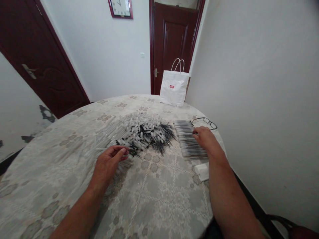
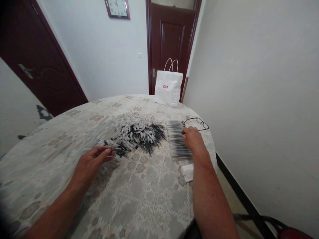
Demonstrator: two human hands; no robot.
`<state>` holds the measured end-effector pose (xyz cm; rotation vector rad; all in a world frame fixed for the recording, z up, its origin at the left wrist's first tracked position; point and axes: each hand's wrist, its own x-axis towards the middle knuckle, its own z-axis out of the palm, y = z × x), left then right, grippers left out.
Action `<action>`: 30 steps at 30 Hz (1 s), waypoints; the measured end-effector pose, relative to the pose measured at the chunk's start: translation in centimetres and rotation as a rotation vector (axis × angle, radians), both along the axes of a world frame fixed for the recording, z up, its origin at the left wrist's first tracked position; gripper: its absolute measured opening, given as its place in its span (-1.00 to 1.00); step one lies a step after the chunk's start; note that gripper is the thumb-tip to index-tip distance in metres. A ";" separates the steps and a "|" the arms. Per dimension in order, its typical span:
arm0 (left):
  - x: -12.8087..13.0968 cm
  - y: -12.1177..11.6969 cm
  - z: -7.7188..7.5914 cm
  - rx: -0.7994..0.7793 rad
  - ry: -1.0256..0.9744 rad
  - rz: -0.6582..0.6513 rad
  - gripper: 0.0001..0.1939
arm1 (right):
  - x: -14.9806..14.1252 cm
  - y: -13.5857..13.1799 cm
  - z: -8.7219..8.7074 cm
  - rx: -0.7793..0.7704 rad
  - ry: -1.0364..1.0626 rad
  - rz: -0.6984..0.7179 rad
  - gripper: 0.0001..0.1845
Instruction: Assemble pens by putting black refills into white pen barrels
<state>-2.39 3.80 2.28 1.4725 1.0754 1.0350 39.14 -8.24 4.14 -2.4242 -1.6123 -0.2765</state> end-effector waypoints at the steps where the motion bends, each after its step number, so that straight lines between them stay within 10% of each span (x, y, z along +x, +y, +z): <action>1: -0.2 0.2 0.0 0.013 0.004 0.018 -0.59 | 0.7 0.0 -0.6 -0.031 0.020 -0.031 -0.82; 18: -0.5 0.6 -0.1 0.012 0.004 0.056 -0.61 | 0.0 1.1 -2.3 -0.016 0.019 -0.100 -0.72; 30: -0.3 0.5 -0.6 0.072 0.055 0.037 -0.63 | -12.2 0.6 1.0 0.029 0.084 0.530 -0.76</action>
